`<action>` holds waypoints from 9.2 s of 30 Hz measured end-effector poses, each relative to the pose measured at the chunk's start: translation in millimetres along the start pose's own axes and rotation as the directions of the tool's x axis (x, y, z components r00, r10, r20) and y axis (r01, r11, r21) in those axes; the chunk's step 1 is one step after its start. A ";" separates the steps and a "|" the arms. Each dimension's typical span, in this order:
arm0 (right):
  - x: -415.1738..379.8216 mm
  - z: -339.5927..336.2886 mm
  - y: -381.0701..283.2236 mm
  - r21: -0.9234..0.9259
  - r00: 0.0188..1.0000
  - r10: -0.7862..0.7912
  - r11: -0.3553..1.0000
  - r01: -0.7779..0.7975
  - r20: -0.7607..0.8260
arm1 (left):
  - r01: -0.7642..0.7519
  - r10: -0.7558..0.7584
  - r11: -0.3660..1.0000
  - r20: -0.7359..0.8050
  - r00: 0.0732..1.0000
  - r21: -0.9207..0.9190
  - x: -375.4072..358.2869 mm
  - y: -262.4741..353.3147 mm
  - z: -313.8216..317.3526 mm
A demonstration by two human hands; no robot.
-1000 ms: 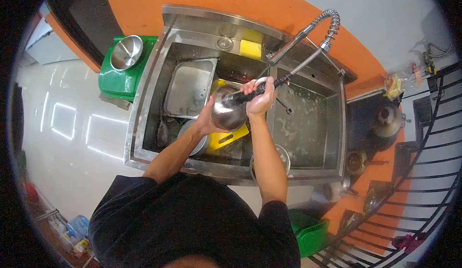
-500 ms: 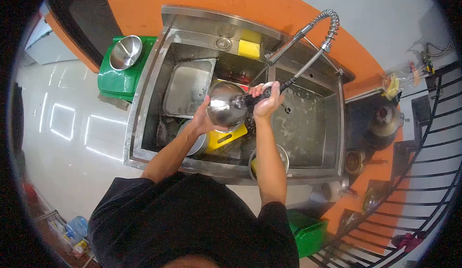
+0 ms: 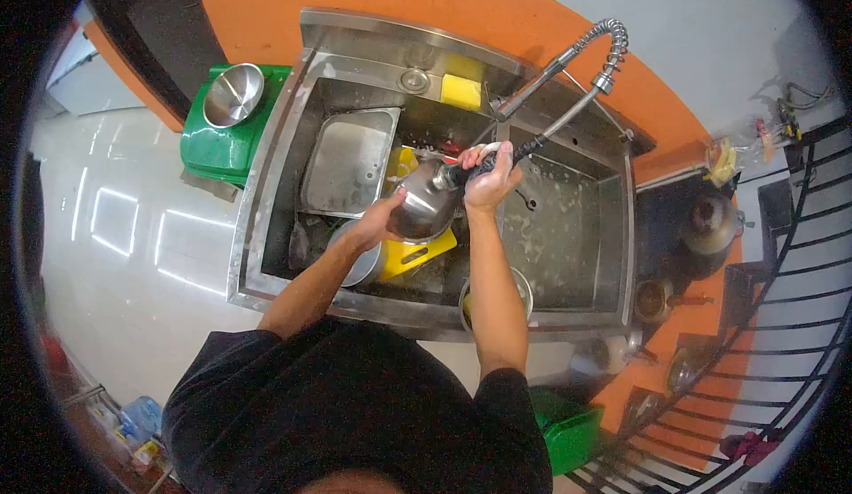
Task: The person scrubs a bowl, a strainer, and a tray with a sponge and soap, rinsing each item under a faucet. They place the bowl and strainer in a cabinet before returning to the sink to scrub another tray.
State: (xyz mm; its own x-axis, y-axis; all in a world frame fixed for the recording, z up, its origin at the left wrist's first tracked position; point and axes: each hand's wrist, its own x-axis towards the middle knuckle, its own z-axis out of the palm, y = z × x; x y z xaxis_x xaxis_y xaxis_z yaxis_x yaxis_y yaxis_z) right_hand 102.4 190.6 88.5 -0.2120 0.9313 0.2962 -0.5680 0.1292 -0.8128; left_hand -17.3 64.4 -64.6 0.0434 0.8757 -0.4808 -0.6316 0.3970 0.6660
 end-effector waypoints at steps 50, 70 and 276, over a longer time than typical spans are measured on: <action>-1.0 -23.7 25.0 -0.103 0.994 0.109 0.988 -0.111 -0.029 | -0.542 0.343 -0.466 0.708 0.618 0.699 3.6 -58.6 -41.7; 4.4 -47.7 20.0 -0.109 0.984 0.167 0.979 -0.172 -0.056 | -0.418 0.561 -0.091 0.393 0.729 0.904 -41.8 -13.2 -39.0; 11.7 -56.8 32.0 -0.191 0.950 0.275 0.935 -0.300 -0.146 | -0.103 0.107 0.960 0.002 0.994 0.260 -19.7 -31.9 -11.1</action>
State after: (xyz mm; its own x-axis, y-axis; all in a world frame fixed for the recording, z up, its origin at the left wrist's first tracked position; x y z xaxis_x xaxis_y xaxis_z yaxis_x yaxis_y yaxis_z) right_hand 126.9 225.0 37.4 -0.2420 0.9701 -0.0154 -0.3150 -0.0936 -0.9445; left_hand -6.5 31.4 -82.7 -0.0225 0.9136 -0.4060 -0.4100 0.3619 0.8372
